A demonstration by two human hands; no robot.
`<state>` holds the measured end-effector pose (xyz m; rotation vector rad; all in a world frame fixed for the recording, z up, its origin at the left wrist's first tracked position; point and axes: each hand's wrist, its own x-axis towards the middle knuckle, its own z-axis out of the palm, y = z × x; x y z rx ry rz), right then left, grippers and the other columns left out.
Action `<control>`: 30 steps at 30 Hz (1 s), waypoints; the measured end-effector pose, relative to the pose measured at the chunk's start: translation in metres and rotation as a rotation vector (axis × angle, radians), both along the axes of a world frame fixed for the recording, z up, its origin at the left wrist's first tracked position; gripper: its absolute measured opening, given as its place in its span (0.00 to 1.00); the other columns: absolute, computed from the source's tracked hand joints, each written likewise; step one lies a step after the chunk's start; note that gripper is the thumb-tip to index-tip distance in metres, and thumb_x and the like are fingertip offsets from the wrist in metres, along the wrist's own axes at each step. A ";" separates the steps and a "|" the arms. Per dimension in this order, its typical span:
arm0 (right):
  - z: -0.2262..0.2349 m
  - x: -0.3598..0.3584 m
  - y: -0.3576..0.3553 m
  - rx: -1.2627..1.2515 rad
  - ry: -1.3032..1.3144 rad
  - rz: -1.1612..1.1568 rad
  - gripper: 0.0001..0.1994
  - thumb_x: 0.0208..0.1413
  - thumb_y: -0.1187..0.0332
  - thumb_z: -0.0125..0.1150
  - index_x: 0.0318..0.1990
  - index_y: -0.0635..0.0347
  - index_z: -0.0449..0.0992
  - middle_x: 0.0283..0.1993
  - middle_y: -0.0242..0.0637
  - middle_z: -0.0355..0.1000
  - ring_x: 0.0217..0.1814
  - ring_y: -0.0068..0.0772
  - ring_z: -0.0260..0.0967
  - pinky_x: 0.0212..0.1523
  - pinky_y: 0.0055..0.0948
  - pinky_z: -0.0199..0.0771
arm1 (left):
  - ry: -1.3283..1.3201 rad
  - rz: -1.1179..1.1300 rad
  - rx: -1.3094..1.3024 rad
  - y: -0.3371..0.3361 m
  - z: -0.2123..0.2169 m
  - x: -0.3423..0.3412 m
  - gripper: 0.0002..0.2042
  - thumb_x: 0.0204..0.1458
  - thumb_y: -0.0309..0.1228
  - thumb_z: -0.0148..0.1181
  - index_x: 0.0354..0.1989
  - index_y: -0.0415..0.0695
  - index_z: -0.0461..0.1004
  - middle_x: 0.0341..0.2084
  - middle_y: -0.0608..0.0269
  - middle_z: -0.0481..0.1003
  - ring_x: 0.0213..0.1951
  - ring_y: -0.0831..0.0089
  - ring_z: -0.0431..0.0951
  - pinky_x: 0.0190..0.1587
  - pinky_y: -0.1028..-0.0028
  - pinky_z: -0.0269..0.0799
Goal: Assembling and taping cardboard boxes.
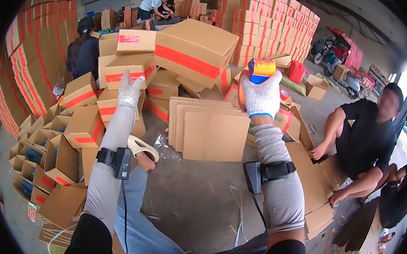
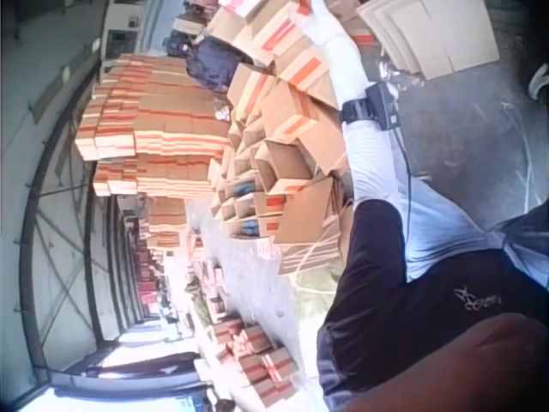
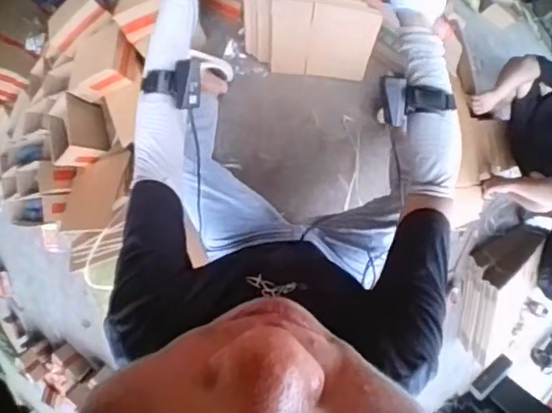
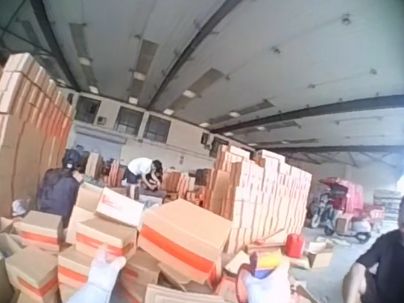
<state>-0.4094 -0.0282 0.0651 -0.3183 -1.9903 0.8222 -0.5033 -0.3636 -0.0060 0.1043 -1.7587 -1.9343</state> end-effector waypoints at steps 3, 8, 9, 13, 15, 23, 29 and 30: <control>-0.025 0.062 -0.003 0.193 0.118 0.097 0.36 0.43 0.56 0.78 0.57 0.61 0.65 0.51 0.51 0.75 0.53 0.54 0.76 0.52 0.44 0.76 | 0.222 -0.147 -0.356 -0.029 -0.050 0.063 0.28 0.59 0.32 0.62 0.69 0.41 0.64 0.63 0.52 0.71 0.66 0.62 0.69 0.67 0.62 0.64; -0.190 0.181 0.019 0.192 -0.311 0.299 0.37 0.44 0.63 0.78 0.61 0.63 0.66 0.51 0.46 0.74 0.49 0.45 0.76 0.53 0.38 0.75 | -0.437 0.170 -0.636 -0.225 -0.293 0.290 0.23 0.57 0.26 0.62 0.62 0.39 0.71 0.57 0.52 0.76 0.58 0.62 0.77 0.60 0.64 0.73; -0.225 0.202 0.052 0.099 -0.389 0.264 0.37 0.43 0.63 0.78 0.60 0.63 0.67 0.50 0.44 0.75 0.48 0.42 0.76 0.53 0.37 0.75 | -0.626 0.168 -0.600 -0.237 -0.313 0.339 0.24 0.57 0.31 0.63 0.63 0.40 0.70 0.56 0.51 0.77 0.57 0.61 0.78 0.59 0.62 0.74; -0.301 0.220 0.110 -0.045 -0.637 0.324 0.31 0.48 0.66 0.76 0.58 0.65 0.69 0.46 0.38 0.76 0.47 0.30 0.73 0.53 0.30 0.74 | -1.256 0.351 -1.031 -0.253 -0.405 0.545 0.34 0.51 0.48 0.65 0.64 0.44 0.69 0.58 0.48 0.74 0.58 0.53 0.75 0.58 0.57 0.73; -0.306 0.212 0.104 0.037 -0.502 0.355 0.31 0.49 0.65 0.76 0.58 0.66 0.69 0.47 0.38 0.76 0.47 0.30 0.73 0.53 0.30 0.74 | -1.080 0.442 -1.231 -0.239 -0.410 0.550 0.36 0.49 0.53 0.65 0.64 0.45 0.69 0.60 0.48 0.72 0.58 0.51 0.74 0.58 0.56 0.72; -0.300 0.205 0.042 -0.287 -0.602 0.459 0.35 0.45 0.69 0.77 0.60 0.64 0.66 0.46 0.37 0.74 0.45 0.29 0.72 0.50 0.32 0.75 | -0.783 -0.006 0.469 -0.240 -0.409 0.515 0.25 0.50 0.20 0.65 0.60 0.38 0.71 0.49 0.56 0.79 0.46 0.64 0.81 0.49 0.66 0.79; -0.280 0.216 0.025 -0.162 -0.756 0.368 0.38 0.41 0.55 0.80 0.57 0.60 0.64 0.46 0.47 0.76 0.49 0.50 0.77 0.49 0.41 0.77 | -0.679 0.216 -0.430 -0.235 -0.287 0.492 0.15 0.53 0.22 0.61 0.50 0.35 0.78 0.39 0.63 0.80 0.41 0.75 0.78 0.45 0.74 0.74; -0.280 0.217 0.034 -0.159 -0.738 0.323 0.38 0.41 0.54 0.80 0.56 0.59 0.64 0.45 0.48 0.76 0.49 0.50 0.77 0.49 0.42 0.77 | -0.557 0.206 -0.411 -0.223 -0.242 0.471 0.14 0.54 0.23 0.61 0.49 0.35 0.78 0.39 0.63 0.80 0.41 0.77 0.77 0.45 0.74 0.73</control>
